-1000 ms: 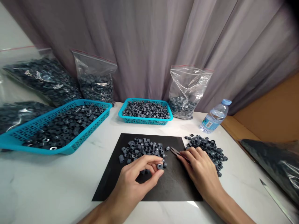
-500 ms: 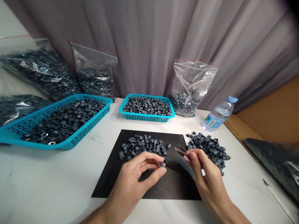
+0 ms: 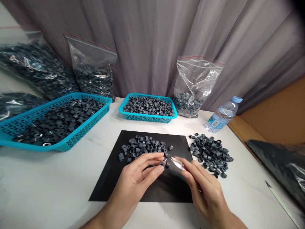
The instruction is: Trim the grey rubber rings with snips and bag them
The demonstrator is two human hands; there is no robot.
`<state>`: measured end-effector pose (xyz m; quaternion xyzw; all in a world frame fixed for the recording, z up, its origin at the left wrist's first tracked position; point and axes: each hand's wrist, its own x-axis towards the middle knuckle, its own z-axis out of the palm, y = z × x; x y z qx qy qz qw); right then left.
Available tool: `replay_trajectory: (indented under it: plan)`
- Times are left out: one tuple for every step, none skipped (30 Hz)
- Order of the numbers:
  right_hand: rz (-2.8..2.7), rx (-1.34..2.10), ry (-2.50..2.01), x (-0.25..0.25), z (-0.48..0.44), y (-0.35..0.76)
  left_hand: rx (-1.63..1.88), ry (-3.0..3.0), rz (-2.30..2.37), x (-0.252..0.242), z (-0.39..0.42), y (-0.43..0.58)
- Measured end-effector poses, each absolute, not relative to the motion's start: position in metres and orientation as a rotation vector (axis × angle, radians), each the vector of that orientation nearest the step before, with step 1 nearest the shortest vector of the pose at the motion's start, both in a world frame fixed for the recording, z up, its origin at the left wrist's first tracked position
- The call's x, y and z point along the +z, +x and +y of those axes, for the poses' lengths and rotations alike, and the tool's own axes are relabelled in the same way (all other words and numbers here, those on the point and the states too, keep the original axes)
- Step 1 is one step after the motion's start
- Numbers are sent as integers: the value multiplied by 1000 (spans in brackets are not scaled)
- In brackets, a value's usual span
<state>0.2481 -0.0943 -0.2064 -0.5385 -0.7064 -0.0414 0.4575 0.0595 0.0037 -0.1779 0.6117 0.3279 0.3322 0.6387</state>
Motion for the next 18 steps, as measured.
replay_trajectory:
  plan:
    - [-1760,-113,-1315,-208,-95,248,761,1431,747,-179,4,60]
    - [-1772,-113,-1306,-209,-95,248,764,1468,743,-179,5,60]
    - [-1775,-110,-1297,-209,-96,248,769,1496,740,-179,5,59]
    - [-1773,-108,-1289,-210,-96,248,771,1503,744,-179,5,59]
    - [-1771,-103,-1284,-210,-97,248,767,1488,752,-178,5,59]
    - [-1770,-101,-1282,-210,-97,249,755,1455,765,-178,4,59]
    - [-1771,-104,-1282,-210,-96,249,743,1416,779,-177,4,59]
    - [-1775,-108,-1286,-209,-96,249,734,1374,795,-177,4,60]
    - [-1784,-116,-1291,-209,-96,249,728,1336,807,-176,4,60]
    - [-1795,-127,-1296,-209,-95,248,729,1305,818,-176,4,61]
    - [-1807,-140,-1303,-208,-95,248,740,1281,825,-176,4,61]
    - [-1819,-153,-1312,-208,-95,248,752,1263,832,-176,4,62]
    - [-1833,-165,-1324,-208,-94,248,767,1252,835,-176,4,63]
    - [-1847,-181,-1334,-208,-94,248,784,1247,837,-176,4,63]
    - [-1859,-197,-1346,-209,-94,248,801,1247,835,-177,4,64]
    - [-1869,-211,-1357,-209,-94,248,816,1251,831,-177,3,64]
    - [-1877,-222,-1366,-209,-94,248,824,1259,826,-177,3,64]
    - [-1885,-228,-1371,-210,-95,248,829,1276,818,-177,2,64]
